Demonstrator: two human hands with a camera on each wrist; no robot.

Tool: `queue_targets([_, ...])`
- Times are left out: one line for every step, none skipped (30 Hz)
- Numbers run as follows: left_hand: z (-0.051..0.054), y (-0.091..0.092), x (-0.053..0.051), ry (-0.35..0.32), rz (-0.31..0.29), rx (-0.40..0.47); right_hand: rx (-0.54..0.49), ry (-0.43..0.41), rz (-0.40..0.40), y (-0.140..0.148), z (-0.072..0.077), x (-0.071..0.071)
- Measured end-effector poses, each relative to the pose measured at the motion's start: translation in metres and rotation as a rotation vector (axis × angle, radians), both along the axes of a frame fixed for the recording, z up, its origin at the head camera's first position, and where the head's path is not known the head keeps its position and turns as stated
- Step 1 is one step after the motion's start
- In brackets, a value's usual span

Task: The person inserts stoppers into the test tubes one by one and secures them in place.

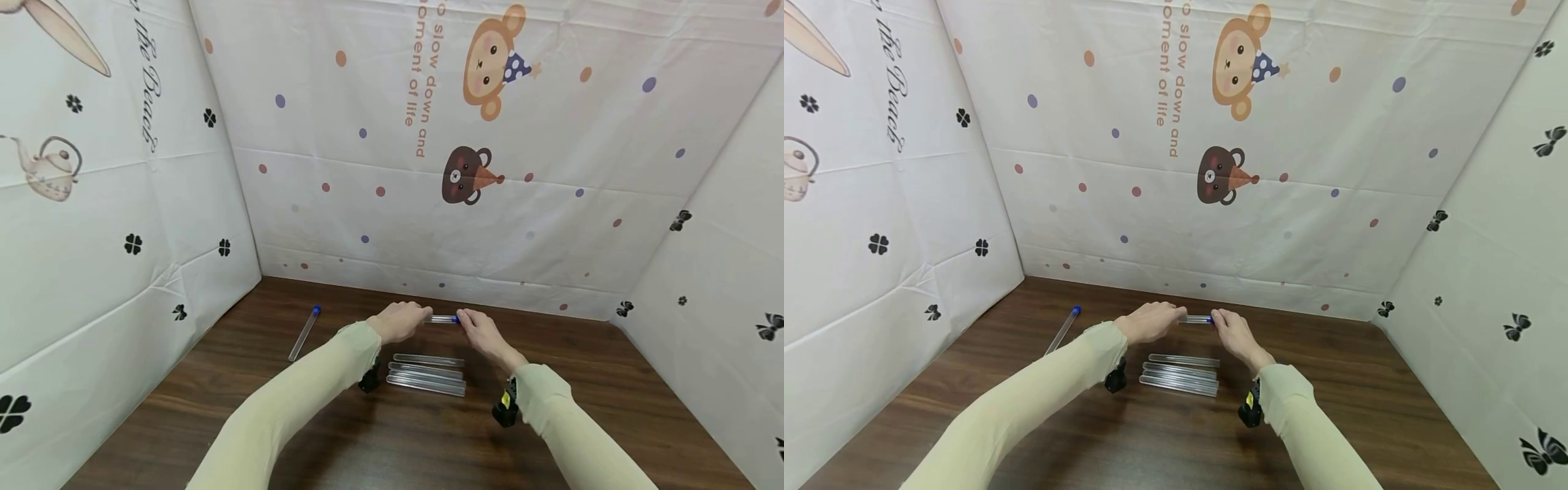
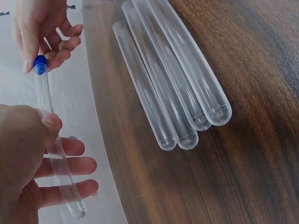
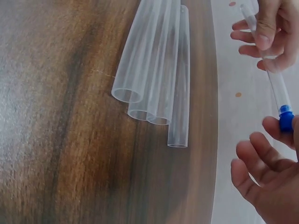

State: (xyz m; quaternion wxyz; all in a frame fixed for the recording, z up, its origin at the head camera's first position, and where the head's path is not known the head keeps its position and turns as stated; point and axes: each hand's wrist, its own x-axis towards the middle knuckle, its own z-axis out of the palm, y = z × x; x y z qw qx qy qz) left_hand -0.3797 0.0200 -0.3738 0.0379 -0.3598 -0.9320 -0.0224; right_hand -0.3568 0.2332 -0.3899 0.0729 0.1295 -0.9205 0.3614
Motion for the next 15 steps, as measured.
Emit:
queue_targets([0.0003,-0.0003,0.0,-0.005,-0.003,0.006,0.008,0.009,-0.006,-0.0006,-0.0002,-0.0004])
queue_targets([0.0006,-0.0004,0.0002,-0.009,-0.006,0.01,0.019,0.02,-0.011,-0.0013,-0.0004,-0.0006])
queue_targets([0.0006,-0.0005,0.0002,-0.012,-0.007,0.013,0.031,0.029,-0.015,-0.002,-0.0005,-0.0006])
queue_targets([0.0007,-0.0006,0.0005,-0.012,-0.007,0.016,0.043,0.037,-0.019,-0.0027,-0.0006,-0.0007])
queue_targets([0.0007,-0.0006,0.0009,-0.011,-0.006,0.017,0.052,0.041,-0.019,-0.0035,-0.0007,-0.0006])
queue_targets([0.0008,-0.0004,0.0012,-0.008,-0.005,0.015,0.052,0.038,-0.022,-0.0043,-0.0006,-0.0002])
queue_targets([0.0007,-0.0003,0.0014,0.0,-0.004,0.008,0.055,0.036,-0.022,-0.0047,-0.0004,0.0004])
queue_targets([0.0006,-0.0001,0.0016,0.007,-0.003,0.001,0.062,0.033,-0.023,-0.005,-0.0002,0.0009])
queue_targets([0.0004,0.0001,0.0016,0.016,-0.001,-0.004,0.058,0.023,-0.028,-0.0052,0.0001,0.0014])
queue_targets([0.0004,0.0004,0.0016,0.023,-0.001,-0.008,0.061,0.018,-0.032,-0.005,0.0005,0.0016])
queue_targets([0.0003,0.0006,0.0015,0.03,-0.002,-0.014,0.059,0.01,-0.037,-0.0049,0.0008,0.0019])
queue_targets([0.0001,0.0007,0.0012,0.037,-0.004,-0.018,0.058,0.004,-0.042,-0.0047,0.0013,0.0021])
queue_targets([0.0001,0.0008,0.001,0.041,-0.006,-0.021,0.06,0.0,-0.043,-0.0044,0.0015,0.002])
queue_targets([0.0002,0.0009,0.0008,0.043,-0.007,-0.021,0.06,-0.002,-0.045,-0.004,0.0016,0.0017])
queue_targets([0.0001,0.0008,0.0006,0.045,-0.008,-0.02,0.06,-0.003,-0.043,-0.0037,0.002,0.0015])
